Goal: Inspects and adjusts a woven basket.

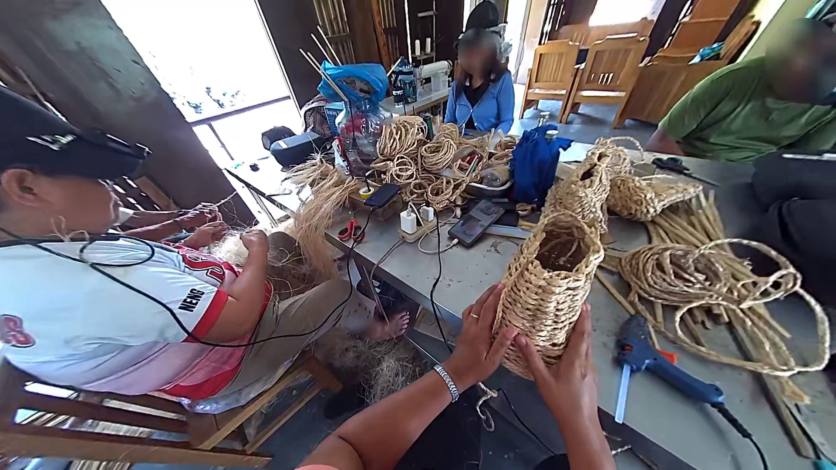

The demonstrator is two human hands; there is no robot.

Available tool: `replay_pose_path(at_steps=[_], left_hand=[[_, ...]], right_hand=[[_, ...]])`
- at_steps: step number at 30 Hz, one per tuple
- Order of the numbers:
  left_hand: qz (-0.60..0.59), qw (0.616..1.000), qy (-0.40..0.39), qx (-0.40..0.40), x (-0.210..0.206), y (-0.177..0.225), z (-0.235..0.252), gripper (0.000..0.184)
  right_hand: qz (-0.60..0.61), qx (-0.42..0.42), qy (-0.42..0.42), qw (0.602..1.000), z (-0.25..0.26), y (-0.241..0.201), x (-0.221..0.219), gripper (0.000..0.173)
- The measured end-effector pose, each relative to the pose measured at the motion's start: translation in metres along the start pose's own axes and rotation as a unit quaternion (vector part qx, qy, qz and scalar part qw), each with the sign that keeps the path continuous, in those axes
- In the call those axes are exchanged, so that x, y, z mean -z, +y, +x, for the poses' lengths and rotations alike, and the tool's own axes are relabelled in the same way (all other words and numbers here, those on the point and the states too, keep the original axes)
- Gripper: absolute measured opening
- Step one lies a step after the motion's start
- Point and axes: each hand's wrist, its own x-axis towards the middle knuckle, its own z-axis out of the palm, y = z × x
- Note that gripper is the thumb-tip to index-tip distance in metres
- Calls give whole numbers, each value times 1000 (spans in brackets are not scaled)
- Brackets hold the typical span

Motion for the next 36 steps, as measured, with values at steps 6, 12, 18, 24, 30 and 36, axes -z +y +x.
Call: replay_pose_path(at_steps=[6, 12, 18, 24, 30, 36], left_hand=[[5, 1000, 2, -6, 0, 1, -1, 78], [0, 1000, 5, -4, -1, 0, -3, 77], [4, 1000, 8, -2, -3, -2, -3, 78], [5, 1000, 4, 1, -3, -2, -2, 78], [-6, 1000, -1, 7, -3, -1, -2, 78], [-7, 1000, 5, 2, -6, -4, -3, 79]], right_hand=[[-6, -4, -3, 1000, -2, -1, 1, 119], [-1, -9, -9, 1000, -2, -2, 2, 120], [9, -14, -8, 1000, -2, 0, 1, 118], [8, -7, -1, 1000, -1, 3, 0, 118], [16, -3, -3, 1000, -1, 4, 1, 118], [22, -7, 1, 1000, 0, 5, 1, 119]])
